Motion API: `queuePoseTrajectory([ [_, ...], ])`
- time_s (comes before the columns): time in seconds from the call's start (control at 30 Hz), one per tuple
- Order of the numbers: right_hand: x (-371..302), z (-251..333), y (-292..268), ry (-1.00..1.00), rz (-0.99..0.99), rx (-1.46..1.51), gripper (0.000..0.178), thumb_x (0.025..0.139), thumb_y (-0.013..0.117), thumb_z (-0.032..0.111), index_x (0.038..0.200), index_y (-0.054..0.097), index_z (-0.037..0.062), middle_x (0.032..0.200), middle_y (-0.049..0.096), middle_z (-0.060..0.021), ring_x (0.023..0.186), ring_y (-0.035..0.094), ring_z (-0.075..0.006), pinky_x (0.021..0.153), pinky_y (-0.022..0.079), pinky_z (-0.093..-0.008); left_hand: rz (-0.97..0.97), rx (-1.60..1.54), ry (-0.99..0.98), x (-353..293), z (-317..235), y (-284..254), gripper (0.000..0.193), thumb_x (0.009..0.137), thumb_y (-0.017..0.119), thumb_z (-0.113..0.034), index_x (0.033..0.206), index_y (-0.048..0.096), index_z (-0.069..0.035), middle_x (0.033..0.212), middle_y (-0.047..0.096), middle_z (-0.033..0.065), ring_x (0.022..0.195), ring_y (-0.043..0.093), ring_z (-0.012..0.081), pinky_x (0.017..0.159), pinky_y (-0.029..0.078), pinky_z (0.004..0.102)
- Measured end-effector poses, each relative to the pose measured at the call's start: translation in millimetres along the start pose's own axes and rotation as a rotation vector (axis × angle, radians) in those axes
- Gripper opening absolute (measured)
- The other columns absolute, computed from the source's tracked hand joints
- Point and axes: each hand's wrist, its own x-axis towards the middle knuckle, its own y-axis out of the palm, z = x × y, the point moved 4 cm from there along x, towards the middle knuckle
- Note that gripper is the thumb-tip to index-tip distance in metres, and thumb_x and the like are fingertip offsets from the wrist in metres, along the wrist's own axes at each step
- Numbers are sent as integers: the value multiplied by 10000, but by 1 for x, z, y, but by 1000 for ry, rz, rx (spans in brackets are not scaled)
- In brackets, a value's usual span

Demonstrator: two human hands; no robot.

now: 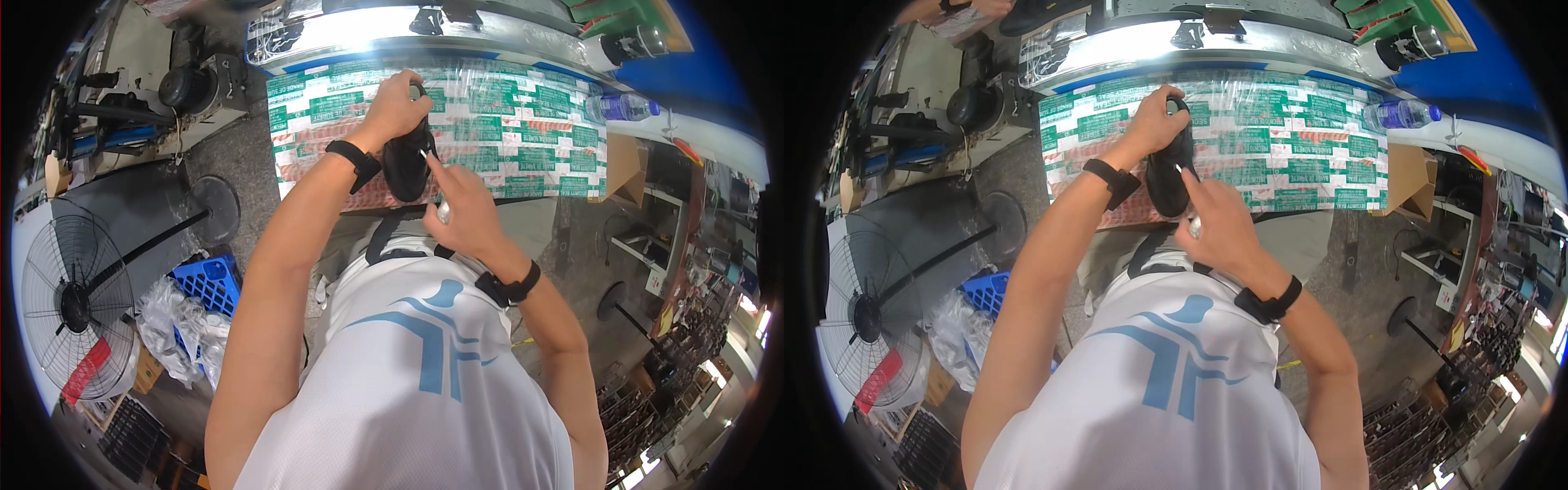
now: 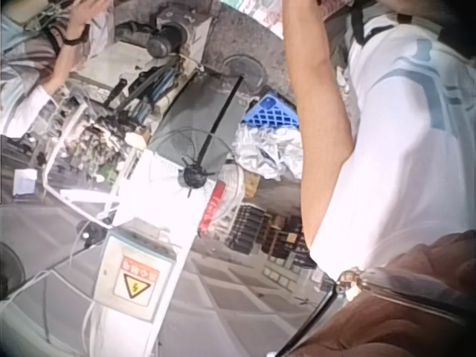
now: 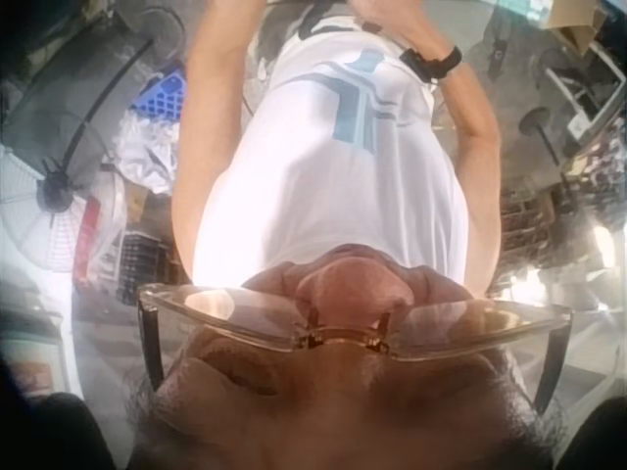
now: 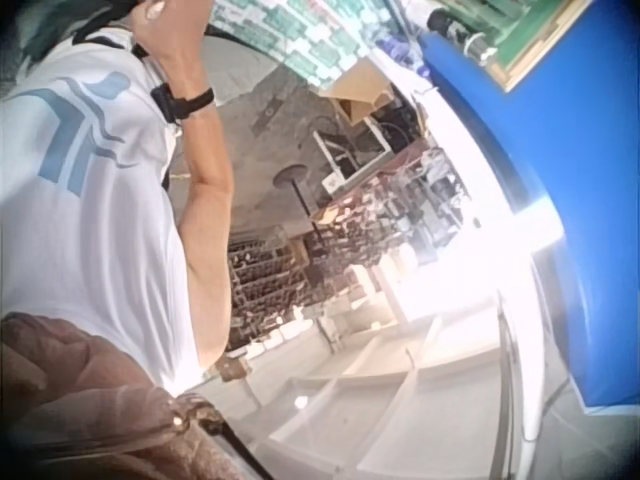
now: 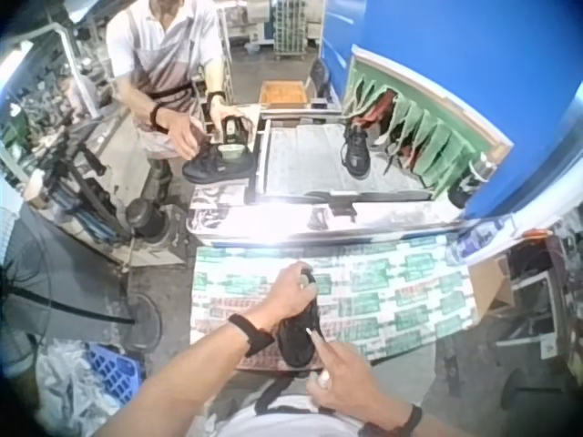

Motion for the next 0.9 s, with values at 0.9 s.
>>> queuePoseTrajectory([
  [0.9, 1, -157, -4, 241, -395, -270, 773, 886, 748, 167, 1579, 532, -100, 1173, 697, -260, 1074, 672, -456, 967, 542, -563, -299, 41, -265, -114, -22, -24, 874, 843, 900, -264, 1544, 517, 88, 1426, 636, 292, 1320, 647, 437, 1125, 538, 514],
])
